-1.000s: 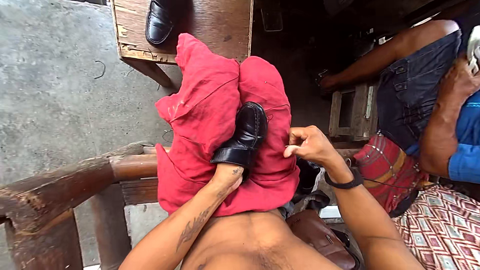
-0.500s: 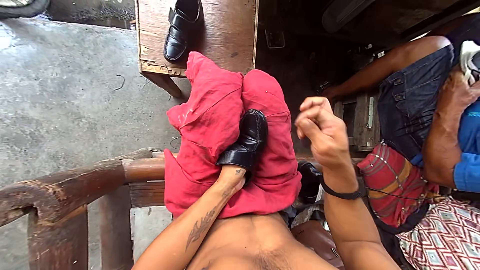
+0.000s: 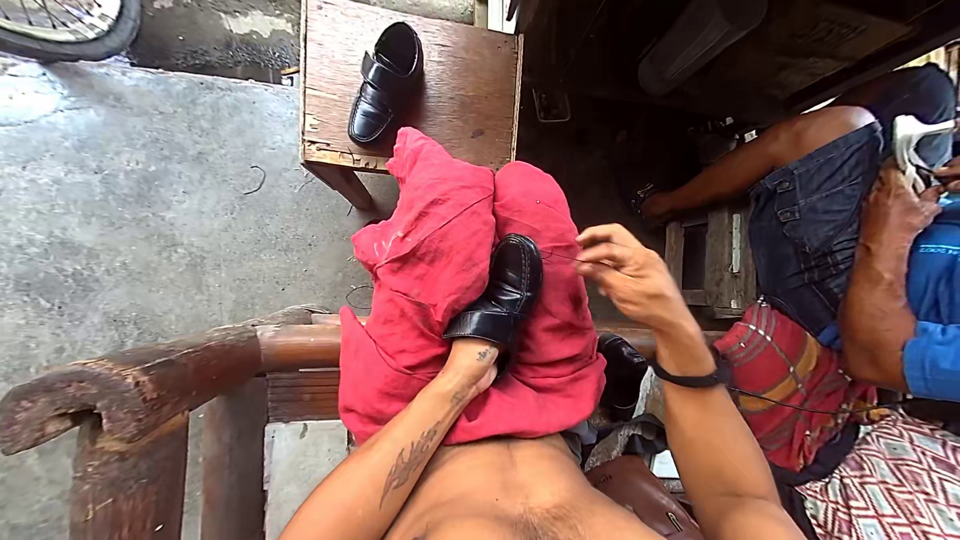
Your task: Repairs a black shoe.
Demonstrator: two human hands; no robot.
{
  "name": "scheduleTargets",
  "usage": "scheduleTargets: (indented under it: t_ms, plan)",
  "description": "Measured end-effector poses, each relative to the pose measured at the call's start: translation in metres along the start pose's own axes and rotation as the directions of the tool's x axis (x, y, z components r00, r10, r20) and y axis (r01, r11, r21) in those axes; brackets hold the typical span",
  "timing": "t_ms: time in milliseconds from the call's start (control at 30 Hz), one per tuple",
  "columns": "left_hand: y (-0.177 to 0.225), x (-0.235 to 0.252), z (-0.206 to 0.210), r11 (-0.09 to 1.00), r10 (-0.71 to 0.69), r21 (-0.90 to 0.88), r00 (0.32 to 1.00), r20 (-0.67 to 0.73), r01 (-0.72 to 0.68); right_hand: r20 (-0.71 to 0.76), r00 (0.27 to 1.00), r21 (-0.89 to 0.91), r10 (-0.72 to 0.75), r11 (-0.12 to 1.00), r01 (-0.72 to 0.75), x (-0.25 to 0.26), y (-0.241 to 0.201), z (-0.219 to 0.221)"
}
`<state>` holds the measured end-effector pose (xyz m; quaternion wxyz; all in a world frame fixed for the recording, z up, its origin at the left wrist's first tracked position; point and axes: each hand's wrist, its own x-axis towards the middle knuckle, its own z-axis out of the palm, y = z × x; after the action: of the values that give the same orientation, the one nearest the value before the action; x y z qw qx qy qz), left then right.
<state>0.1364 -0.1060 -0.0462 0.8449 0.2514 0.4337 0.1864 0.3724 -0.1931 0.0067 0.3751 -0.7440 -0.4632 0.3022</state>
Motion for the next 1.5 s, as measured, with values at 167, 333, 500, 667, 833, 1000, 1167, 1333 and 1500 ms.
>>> scheduleTargets:
  t_ms: [167, 333, 500, 667, 833, 1000, 1167, 1333, 1500]
  plan:
    - [0.004, -0.001, -0.001, 1.000, -0.010, 0.008, 1.000, -0.020, 0.010, -0.324, 0.749, -0.238, 0.578, 0.716, -0.656, -0.059, 0.115, -0.073]
    - [0.009, -0.003, -0.003, 0.976, 0.012, 0.218, 0.999, 0.049, -0.022, -0.253, 0.962, -0.173, 0.100, 0.974, -0.147, -0.023, 0.008, 0.015]
    - [0.057, -0.070, -0.091, -0.041, 0.273, 0.890, 0.852, 0.447, -0.454, -0.138, 0.982, -0.224, -0.130, 0.970, 0.097, 0.010, -0.018, 0.061]
    - [0.080, -0.106, -0.158, 0.116, 0.320, 0.865, 0.843, 0.433, -0.489, -0.106, 0.993, -0.089, 0.042, 0.995, -0.051, 0.004, -0.018, 0.054]
    - [0.072, -0.064, -0.092, 0.812, 0.529, -0.127, 0.629, 0.570, -0.569, -0.080, 0.993, 0.689, 0.091, 0.725, -0.011, 0.001, -0.020, 0.038]
    - [0.050, -0.046, -0.070, 0.873, 0.480, -0.085, 0.816, 0.323, -0.480, -0.239, 0.969, 0.562, 0.071, 0.823, 0.079, 0.006, -0.029, 0.053]
    - [0.047, -0.079, -0.063, 0.175, 0.521, 0.869, 0.792, 0.317, -0.463, -0.363, 0.929, -0.272, -0.065, 0.961, -0.039, 0.006, -0.031, 0.077]
    - [0.036, -0.101, -0.072, -0.058, 0.452, 0.911, 0.803, 0.388, -0.407, -0.348, 0.933, -0.287, -0.096, 0.958, -0.008, 0.004, -0.028, 0.080]
    - [0.028, -0.113, -0.097, 0.067, 0.418, 0.871, 0.806, 0.419, -0.487, -0.317, 0.946, -0.280, -0.071, 0.960, -0.022, -0.003, -0.030, 0.081]
